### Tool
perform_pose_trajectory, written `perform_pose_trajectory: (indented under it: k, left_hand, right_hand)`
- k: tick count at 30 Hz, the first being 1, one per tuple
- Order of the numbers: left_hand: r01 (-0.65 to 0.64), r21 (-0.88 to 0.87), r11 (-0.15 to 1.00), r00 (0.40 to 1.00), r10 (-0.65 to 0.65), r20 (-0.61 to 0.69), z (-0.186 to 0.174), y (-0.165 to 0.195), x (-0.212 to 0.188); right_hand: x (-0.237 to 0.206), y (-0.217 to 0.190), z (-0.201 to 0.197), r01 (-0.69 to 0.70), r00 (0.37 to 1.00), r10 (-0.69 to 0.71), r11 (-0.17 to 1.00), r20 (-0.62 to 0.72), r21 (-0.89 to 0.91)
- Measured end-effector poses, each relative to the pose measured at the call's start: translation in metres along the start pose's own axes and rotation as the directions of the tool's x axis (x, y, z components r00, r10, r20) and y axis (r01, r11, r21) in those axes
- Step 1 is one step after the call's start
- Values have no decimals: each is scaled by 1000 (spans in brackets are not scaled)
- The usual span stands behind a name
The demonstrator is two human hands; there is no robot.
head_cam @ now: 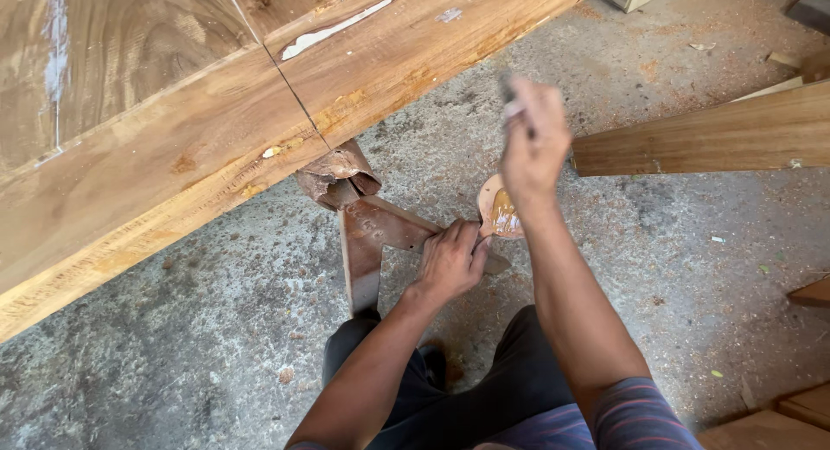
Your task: The person holds a bowl of wood filler in one hand and uses a small spatula to press filler into holes and gaps on wooden furniture panels, moving along the panels to fill each visible hole and scraping excess filler off.
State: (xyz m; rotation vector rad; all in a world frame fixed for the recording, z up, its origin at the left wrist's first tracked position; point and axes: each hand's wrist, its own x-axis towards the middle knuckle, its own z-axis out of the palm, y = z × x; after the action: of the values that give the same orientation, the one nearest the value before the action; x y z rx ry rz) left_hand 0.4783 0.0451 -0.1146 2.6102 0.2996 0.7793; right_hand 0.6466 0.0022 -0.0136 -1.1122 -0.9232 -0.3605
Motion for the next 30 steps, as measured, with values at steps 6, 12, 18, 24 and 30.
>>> perform_pose_trajectory:
  k: [6, 12, 18, 24, 30]
  left_hand:
    - [2, -9, 1000, 1000, -2, 13, 1, -3, -1]
    - [-11, -24, 1000, 1000, 12, 20, -2, -5, 0]
    - [-38, -50, 998, 994, 33, -102, -3, -2, -4]
    - [-68, -60, 996, 990, 60, -129, 1, -6, -5]
    - [-42, -34, 999, 997, 39, -65, 10, -8, -3]
  right_hand:
    - [-4, 9, 10, 48, 998, -51, 996, 37, 77]
    - [20, 44, -15, -60, 958, 111, 979, -263, 193]
    - [-30, -1, -86, -179, 982, 184, 976, 31, -128]
    - [-80, -49, -127, 179, 870, 187, 742, 456, -646]
    - [-92, -50, -120, 262, 862, 154, 682, 484, -683]
